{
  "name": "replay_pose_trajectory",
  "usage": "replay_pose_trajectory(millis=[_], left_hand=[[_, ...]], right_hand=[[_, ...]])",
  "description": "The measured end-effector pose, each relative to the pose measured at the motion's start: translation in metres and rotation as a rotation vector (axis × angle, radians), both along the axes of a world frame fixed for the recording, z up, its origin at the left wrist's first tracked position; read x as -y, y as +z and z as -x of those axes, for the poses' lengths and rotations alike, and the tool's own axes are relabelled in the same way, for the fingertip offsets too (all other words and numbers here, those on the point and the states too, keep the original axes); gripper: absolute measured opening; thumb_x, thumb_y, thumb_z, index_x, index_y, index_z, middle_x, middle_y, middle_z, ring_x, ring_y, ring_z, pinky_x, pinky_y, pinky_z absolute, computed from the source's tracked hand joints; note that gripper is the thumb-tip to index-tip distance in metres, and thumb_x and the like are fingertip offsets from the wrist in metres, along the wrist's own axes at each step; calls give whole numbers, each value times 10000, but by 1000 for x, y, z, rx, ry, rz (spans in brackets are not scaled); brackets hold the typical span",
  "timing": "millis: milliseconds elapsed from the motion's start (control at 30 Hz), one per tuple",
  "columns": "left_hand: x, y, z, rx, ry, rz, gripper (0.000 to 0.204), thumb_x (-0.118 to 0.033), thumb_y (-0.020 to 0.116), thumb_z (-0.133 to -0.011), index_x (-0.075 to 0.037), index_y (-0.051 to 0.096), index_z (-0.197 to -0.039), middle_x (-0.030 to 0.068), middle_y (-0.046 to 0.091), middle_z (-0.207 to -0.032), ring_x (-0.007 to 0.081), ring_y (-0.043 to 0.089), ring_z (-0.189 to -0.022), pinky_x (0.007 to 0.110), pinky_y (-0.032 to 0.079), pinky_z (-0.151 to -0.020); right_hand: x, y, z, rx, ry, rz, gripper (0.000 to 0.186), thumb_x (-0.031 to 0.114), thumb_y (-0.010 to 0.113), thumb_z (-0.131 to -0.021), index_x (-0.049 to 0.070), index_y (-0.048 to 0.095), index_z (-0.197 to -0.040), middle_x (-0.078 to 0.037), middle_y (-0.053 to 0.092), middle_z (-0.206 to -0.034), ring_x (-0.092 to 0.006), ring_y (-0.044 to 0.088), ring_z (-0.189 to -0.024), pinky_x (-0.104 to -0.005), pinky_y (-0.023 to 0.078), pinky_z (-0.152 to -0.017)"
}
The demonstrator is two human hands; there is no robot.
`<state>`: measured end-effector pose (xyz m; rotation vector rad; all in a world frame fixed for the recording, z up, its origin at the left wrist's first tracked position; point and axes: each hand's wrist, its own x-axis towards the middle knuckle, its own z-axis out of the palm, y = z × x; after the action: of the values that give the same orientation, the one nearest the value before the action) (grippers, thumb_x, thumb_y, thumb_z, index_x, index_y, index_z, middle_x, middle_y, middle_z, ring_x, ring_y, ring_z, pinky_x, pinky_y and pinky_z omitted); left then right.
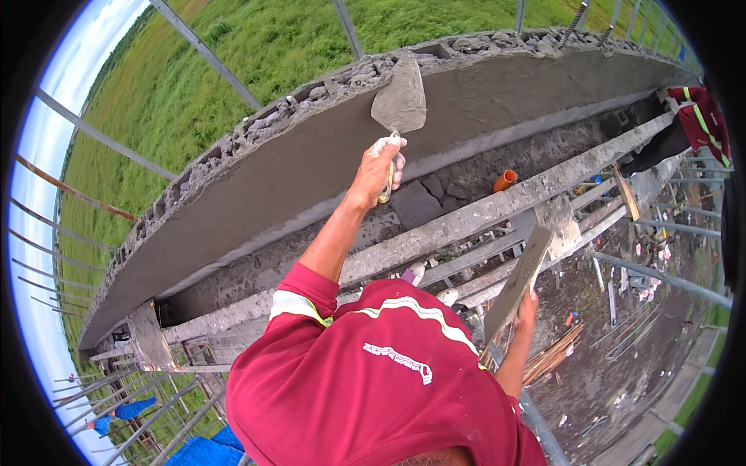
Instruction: The person smooths wet concrete on a curved wall using a trowel and a float. They repeatedly scrape and level the surface, occasionally transferring material between tools while standing on scaffolding.
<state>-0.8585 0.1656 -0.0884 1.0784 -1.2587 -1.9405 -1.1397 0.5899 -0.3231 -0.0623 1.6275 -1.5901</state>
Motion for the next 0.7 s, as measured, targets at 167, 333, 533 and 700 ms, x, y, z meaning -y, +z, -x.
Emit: replay_pose_trajectory(millis=[167, 333, 533, 700], left_hand=[[-1, 10, -29, 14, 56, 15, 377, -392, 542, -1006, -67, 546, -1198, -11, 510, -732, 67, 468, -525, 217, 394, -442], [1, 28, -78, 6, 115, -30, 349, -334, 545, -1005, -55, 551, -1213, -6, 512, -721, 66, 461, -509, 212, 386, -422], [-15, 68, -124, 209, 139, -32, 362, -288, 495, -1006, -53, 545, -1276, 0, 520, -737, 65, 465, -522, 212, 386, -434], [-42, 51, -109, 439, -121, 293, 371, -251, 523, -972, -23, 531, -1265, 64, 560, -785, 147, 525, -569, 299, 450, -523]], right_hand=[[7, -6, 0, 3, 13, -19, 411, 359, 553, -1015, -8, 592, -1195, -56, 660, -1032, -151, 611, -903, -317, 497, -812], [22, 2, -1, 29, 17, 40, 388, 359, 559, -1012, 12, 593, -1182, -46, 659, -1014, -148, 622, -879, -304, 510, -782], [75, 45, -10, 154, -6, 171, 320, 330, 584, -996, 32, 633, -1103, -37, 661, -956, -130, 619, -848, -279, 503, -743], [148, 53, -44, 252, 81, 259, 318, 330, 591, -992, 31, 639, -1088, -34, 659, -945, -123, 613, -842, -276, 501, -737]])
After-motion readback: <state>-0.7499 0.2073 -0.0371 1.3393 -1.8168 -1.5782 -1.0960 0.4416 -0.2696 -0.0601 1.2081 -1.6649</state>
